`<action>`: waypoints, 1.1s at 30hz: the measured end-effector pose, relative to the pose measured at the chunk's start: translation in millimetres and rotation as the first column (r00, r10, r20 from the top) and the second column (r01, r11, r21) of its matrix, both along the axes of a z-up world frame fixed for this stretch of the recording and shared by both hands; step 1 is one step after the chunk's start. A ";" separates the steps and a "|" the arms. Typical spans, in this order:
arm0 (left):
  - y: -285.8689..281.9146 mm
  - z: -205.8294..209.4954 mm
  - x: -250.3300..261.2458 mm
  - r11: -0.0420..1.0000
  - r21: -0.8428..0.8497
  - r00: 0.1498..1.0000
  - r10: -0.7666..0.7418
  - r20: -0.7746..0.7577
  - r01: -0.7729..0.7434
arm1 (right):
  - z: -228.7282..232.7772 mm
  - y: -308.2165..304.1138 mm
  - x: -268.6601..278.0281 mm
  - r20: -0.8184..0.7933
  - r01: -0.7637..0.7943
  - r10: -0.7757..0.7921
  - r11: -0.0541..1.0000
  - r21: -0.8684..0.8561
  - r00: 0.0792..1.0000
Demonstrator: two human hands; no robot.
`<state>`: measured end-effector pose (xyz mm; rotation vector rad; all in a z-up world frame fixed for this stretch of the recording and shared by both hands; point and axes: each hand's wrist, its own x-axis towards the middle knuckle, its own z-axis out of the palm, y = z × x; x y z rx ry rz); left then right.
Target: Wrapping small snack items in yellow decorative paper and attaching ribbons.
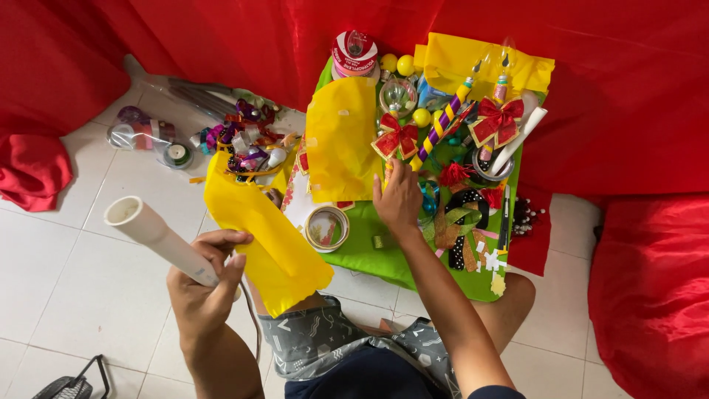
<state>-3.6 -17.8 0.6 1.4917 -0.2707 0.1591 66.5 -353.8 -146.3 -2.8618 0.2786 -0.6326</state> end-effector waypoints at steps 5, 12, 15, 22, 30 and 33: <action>-22.7 5.8 3.3 0.981 -0.101 0.986 -0.163 0.037 0.166 | 32.4 23.6 -34.8 -0.005 -0.255 0.334 0.730 0.634 0.943; -63.6 30.7 -7.7 0.876 -0.157 0.885 -0.429 0.180 0.456 | 18.0 37.9 -87.7 0.229 0.057 0.519 -0.478 0.876 0.824; -68.7 21.2 -11.3 0.834 -0.201 0.857 -0.491 0.156 0.514 | 36.8 29.1 -103.2 -0.028 0.385 0.504 -0.622 0.682 0.863; -63.9 -11.1 -4.0 0.840 -0.231 0.869 -0.490 0.062 0.490 | 29.7 -13.2 -95.8 -0.177 0.281 0.278 -0.396 0.874 0.944; -42.3 -87.3 64.8 0.960 -0.069 0.960 -0.264 0.096 0.271 | 54.7 -123.9 0.8 -0.042 0.049 -0.046 0.147 0.988 0.998; -46.3 -87.4 97.2 0.998 0.051 0.990 -0.034 -0.136 0.042 | 87.5 -123.7 26.2 0.003 0.033 -0.062 0.563 0.826 0.998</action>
